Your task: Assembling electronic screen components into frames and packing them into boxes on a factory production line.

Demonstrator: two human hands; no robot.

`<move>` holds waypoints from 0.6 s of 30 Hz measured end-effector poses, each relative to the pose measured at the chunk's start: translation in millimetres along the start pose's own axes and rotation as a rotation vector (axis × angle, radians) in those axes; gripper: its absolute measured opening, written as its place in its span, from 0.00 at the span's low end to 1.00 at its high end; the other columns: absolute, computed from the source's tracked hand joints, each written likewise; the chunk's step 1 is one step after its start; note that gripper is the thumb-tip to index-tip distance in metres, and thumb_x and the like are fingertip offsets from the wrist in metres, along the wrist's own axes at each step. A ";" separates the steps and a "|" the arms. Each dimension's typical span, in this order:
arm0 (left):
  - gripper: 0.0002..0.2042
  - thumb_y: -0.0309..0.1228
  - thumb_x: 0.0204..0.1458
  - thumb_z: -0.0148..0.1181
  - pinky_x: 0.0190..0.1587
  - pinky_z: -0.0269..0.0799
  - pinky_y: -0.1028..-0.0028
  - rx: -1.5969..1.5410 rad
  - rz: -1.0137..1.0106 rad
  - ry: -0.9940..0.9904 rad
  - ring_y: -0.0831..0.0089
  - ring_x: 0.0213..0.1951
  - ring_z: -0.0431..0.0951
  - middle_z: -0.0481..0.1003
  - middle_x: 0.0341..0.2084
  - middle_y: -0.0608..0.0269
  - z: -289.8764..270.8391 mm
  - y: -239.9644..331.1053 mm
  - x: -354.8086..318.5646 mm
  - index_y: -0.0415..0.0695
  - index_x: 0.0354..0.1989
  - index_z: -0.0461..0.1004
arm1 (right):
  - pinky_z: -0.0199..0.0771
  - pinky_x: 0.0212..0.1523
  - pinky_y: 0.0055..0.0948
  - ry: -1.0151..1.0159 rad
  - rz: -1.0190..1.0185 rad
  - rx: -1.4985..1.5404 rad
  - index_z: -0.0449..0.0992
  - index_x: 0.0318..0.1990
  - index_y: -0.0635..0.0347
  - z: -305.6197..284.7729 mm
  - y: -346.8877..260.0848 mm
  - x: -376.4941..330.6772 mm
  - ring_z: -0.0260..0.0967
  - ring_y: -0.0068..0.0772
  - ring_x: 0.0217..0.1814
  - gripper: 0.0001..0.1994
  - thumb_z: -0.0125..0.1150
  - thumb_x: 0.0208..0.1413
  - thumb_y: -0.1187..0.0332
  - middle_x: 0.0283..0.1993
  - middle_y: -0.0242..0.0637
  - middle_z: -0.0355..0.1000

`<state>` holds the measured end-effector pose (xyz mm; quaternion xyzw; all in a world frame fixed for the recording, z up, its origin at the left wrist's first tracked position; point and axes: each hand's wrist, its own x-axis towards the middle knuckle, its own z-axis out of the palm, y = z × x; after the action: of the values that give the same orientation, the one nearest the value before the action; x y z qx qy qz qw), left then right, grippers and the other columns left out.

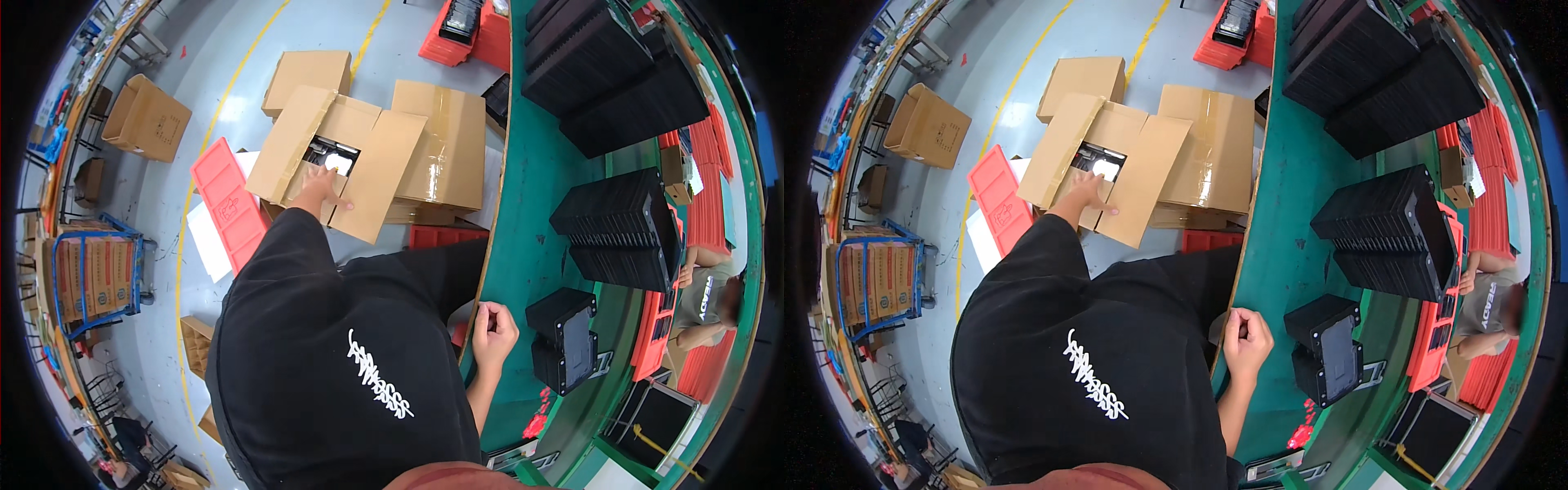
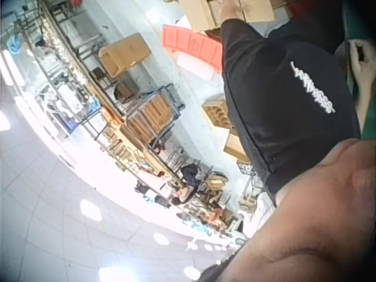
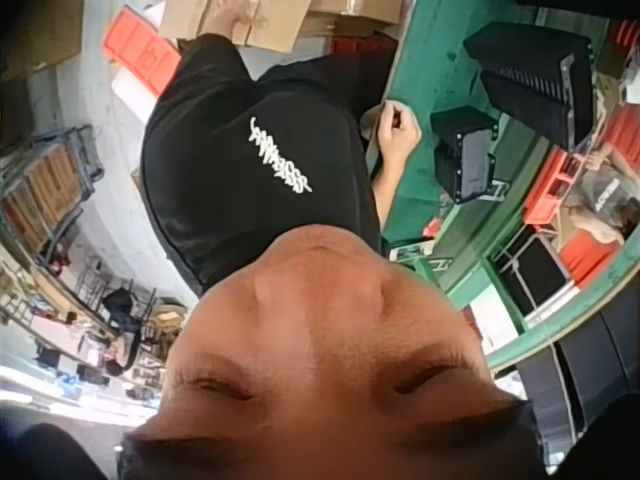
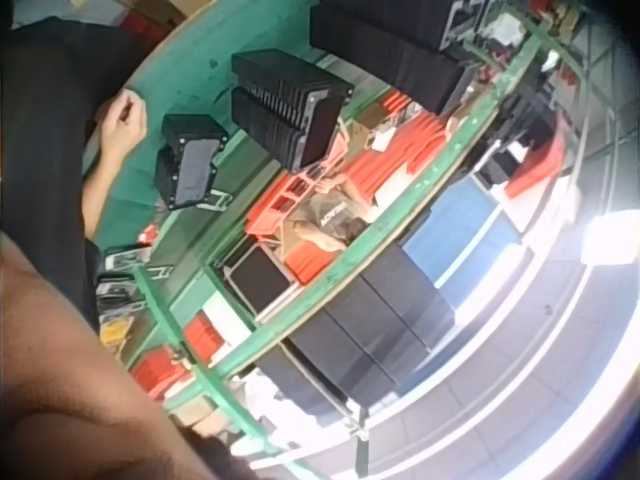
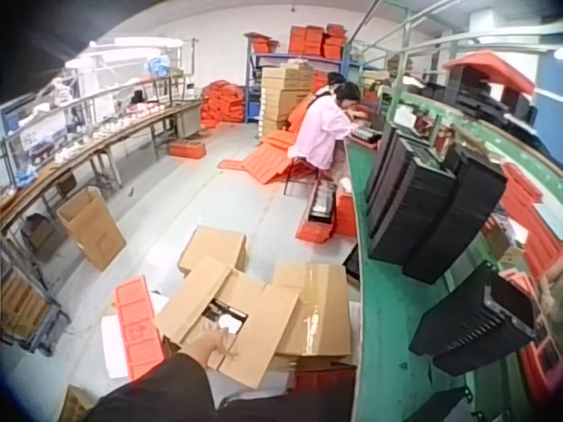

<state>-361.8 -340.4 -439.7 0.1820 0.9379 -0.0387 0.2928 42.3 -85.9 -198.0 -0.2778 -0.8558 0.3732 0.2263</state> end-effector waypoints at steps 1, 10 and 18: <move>0.69 0.75 0.20 0.74 0.75 0.41 0.46 0.004 0.000 -0.001 0.45 0.76 0.47 0.55 0.73 0.44 0.3 0.2 4.0 0.46 0.74 0.57 | 0.60 0.21 0.24 0.001 0.003 0.002 0.79 0.33 0.64 0.6 -0.9 0.2 0.62 0.21 0.19 0.03 0.65 0.58 0.76 0.25 0.34 0.72; 0.56 0.77 0.37 0.60 0.63 0.68 0.52 0.247 0.054 -0.602 0.48 0.62 0.72 0.70 0.62 0.45 -70.2 17.5 -6.9 0.44 0.68 0.67 | 0.59 0.21 0.25 0.002 0.009 0.013 0.79 0.33 0.64 -1.3 1.0 -0.8 0.61 0.22 0.19 0.02 0.64 0.58 0.77 0.24 0.34 0.71; 0.24 0.48 0.58 0.53 0.51 0.79 0.58 -0.238 -0.183 -0.391 0.56 0.51 0.82 0.81 0.41 0.45 75.5 -80.4 -44.0 0.38 0.49 0.79 | 0.60 0.25 0.19 -0.044 -0.013 0.036 0.80 0.36 0.67 -1.4 1.3 0.9 0.63 0.15 0.25 0.04 0.63 0.62 0.75 0.28 0.31 0.74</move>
<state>-317.1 -442.8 -479.9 0.0497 0.8738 0.0114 0.4836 42.8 -83.8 -198.0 -0.2598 -0.8555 0.3931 0.2149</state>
